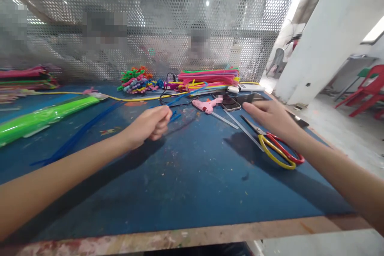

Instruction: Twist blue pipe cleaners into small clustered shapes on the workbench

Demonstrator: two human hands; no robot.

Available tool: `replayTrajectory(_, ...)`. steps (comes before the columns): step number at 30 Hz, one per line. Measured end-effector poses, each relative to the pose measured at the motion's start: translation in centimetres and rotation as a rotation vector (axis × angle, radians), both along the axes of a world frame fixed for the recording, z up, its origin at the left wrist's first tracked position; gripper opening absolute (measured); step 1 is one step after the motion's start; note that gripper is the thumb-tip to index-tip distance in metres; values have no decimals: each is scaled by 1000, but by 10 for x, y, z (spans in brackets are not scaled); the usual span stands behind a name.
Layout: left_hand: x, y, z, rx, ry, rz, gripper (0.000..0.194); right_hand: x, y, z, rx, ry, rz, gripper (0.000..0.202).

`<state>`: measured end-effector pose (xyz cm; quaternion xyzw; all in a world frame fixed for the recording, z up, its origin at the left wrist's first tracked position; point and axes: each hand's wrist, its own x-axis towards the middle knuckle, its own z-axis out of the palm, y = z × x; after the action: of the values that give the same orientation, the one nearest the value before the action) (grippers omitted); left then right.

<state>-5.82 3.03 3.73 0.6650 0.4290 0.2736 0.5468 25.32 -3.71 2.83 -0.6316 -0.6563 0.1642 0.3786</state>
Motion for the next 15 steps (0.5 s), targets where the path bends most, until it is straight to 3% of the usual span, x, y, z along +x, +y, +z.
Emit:
replayTrajectory(3,30,-15,2,-100,-108,-109,33,-39,3,5,-310,587,215,38)
replayTrajectory(7,51,-34,-9,-315,-110,-275,35,-59,22,10,-402,1210,216,33)
replayTrajectory(10,55,-46,-21,-469,-127,-325,27,-52,41,15,-129,1369,107,23)
replayTrajectory(12,54,-50,-28,-558,-140,-348,23,-42,50,16,87,1277,-56,21)
replayTrajectory(15,49,-50,-36,-577,-174,-344,23,-29,54,13,381,1012,-146,26)
